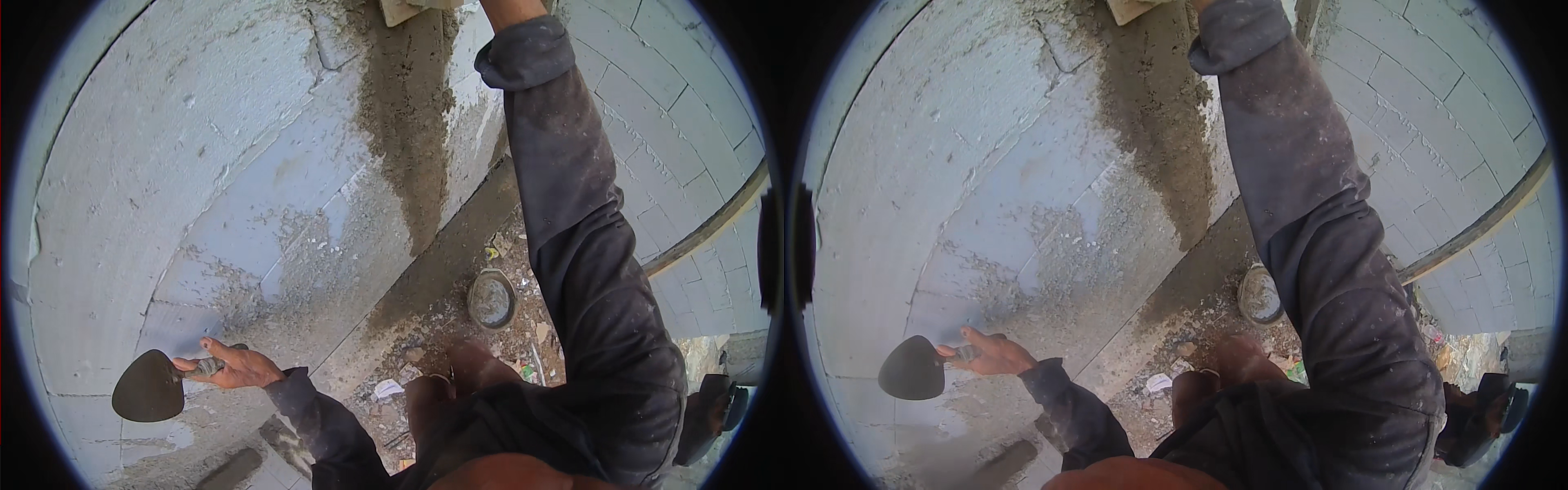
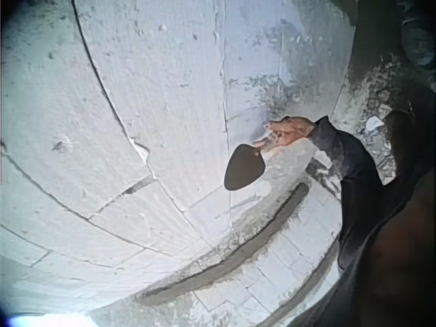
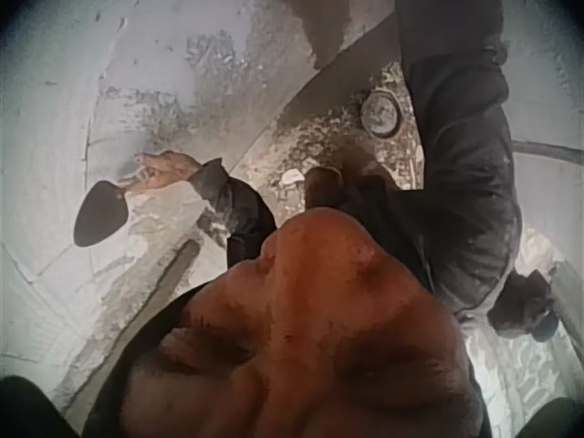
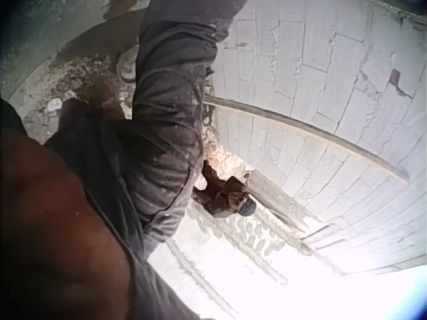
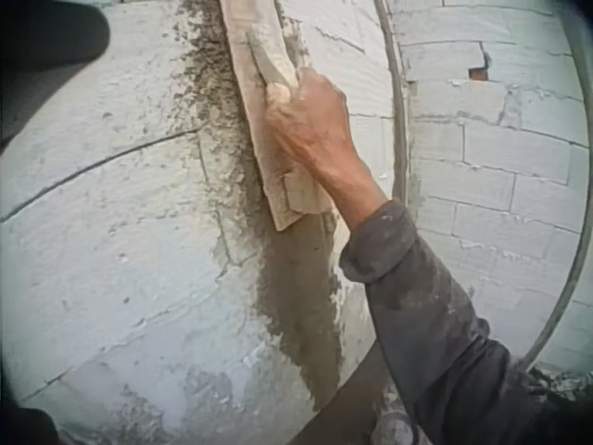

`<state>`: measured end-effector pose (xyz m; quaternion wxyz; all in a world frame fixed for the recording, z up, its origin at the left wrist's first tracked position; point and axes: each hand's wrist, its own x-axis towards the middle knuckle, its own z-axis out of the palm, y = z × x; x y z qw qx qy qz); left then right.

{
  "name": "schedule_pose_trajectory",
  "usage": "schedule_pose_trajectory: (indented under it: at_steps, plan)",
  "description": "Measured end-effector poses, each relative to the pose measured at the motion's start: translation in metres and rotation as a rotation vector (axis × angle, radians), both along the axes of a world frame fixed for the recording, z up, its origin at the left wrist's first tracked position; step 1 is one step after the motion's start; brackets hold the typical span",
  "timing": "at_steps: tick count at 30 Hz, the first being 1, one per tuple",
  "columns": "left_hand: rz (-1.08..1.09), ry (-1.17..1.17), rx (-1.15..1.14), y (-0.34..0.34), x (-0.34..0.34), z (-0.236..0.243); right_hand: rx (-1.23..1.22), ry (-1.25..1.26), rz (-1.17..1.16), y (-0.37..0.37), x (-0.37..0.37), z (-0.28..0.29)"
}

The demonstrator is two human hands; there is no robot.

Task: The person smooths mortar on a wall using a wooden float, then scoops mortar from a bucket using a trowel and applies it onto the wall.

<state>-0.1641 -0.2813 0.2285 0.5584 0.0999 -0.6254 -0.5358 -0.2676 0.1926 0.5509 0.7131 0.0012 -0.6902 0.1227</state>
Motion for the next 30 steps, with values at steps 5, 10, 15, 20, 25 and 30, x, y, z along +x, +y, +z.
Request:
schedule_pose_trajectory:
  at_steps: [5,10,15,20,25,30]
  plan:
    - [0.084,-0.052,-0.139,-0.019,-0.012,-0.102,-0.068,-0.022,0.076,-0.012,0.005,-0.133]
    - [0.044,0.182,-0.19,-0.05,-0.045,-0.163,-0.077,-0.008,0.066,-0.019,0.01,-0.256]
    - [0.254,0.288,-0.39,-0.054,-0.056,-0.169,-0.094,0.007,0.092,-0.015,0.008,-0.386]
    - [0.354,0.361,-0.527,-0.084,-0.068,-0.174,-0.03,-0.07,0.032,0.001,0.005,-0.525]
    - [0.434,0.388,-0.568,-0.088,-0.076,-0.181,-0.225,-0.198,0.177,-0.009,0.03,-0.683]
    - [0.378,0.367,-0.526,-0.081,-0.067,-0.178,-0.266,-0.274,0.22,-0.009,0.049,-0.817]
